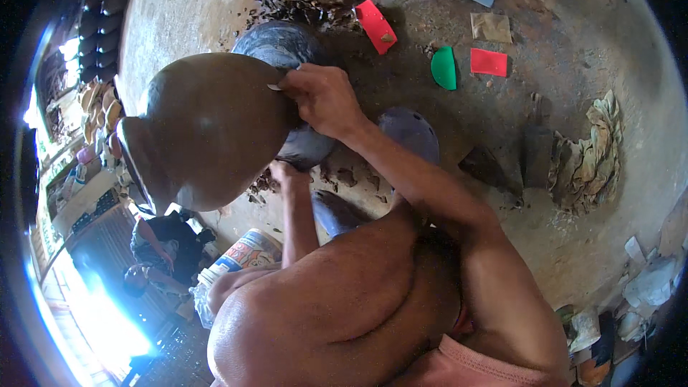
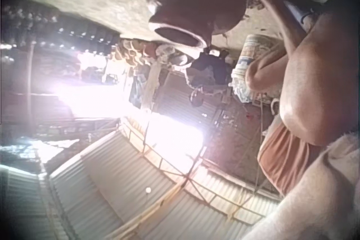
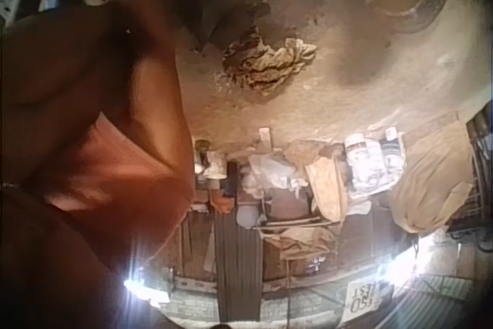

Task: The person smooths the surface of a large clay jar on a manual wheel using various plastic scraping tools and a small piece of cloth before lifting the jar off the wheel by hand.

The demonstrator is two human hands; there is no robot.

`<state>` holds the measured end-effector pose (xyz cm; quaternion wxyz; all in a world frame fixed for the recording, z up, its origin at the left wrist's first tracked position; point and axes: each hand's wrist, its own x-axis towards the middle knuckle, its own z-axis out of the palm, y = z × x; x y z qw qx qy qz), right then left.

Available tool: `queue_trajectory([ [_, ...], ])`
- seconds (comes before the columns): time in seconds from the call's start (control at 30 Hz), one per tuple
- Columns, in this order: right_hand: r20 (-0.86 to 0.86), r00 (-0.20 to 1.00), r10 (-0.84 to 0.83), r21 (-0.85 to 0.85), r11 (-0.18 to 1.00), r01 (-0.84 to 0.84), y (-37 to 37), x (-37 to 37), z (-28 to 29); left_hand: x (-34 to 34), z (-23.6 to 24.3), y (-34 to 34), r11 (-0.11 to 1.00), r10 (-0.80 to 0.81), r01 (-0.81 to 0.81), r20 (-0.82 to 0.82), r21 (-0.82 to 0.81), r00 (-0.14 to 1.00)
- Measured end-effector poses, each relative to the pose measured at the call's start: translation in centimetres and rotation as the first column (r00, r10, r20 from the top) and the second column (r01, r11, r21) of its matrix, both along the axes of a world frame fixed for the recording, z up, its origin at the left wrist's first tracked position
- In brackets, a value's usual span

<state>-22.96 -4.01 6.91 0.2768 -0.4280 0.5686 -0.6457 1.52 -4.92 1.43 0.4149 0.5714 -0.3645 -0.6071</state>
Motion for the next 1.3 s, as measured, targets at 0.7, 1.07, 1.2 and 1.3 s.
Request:
queue_trajectory([
  [0.7,-0.002,0.996,-0.085,-0.029,0.996,0.085,3.5,3.6,3.1,-3.5,5.3,2.6,0.819,0.420,-0.343,-0.073,0.461,0.904],
  [1.07,-0.122,0.981,0.148,-0.108,0.981,-0.162,5.8,5.2,5.1,0.3,2.8,0.9,0.823,0.464,-0.290,-0.283,0.489,0.839],
  [1.2,-0.050,0.998,0.047,-0.136,0.989,-0.053,4.7,2.2,6.0,0.1,3.0,1.6,0.831,0.419,-0.293,-0.186,0.472,0.889],
  [1.3,-0.067,0.990,-0.121,-0.130,0.985,0.111,0.9,-0.9,6.6,-0.2,4.2,1.8,0.815,0.401,-0.363,0.013,0.452,0.916],
])
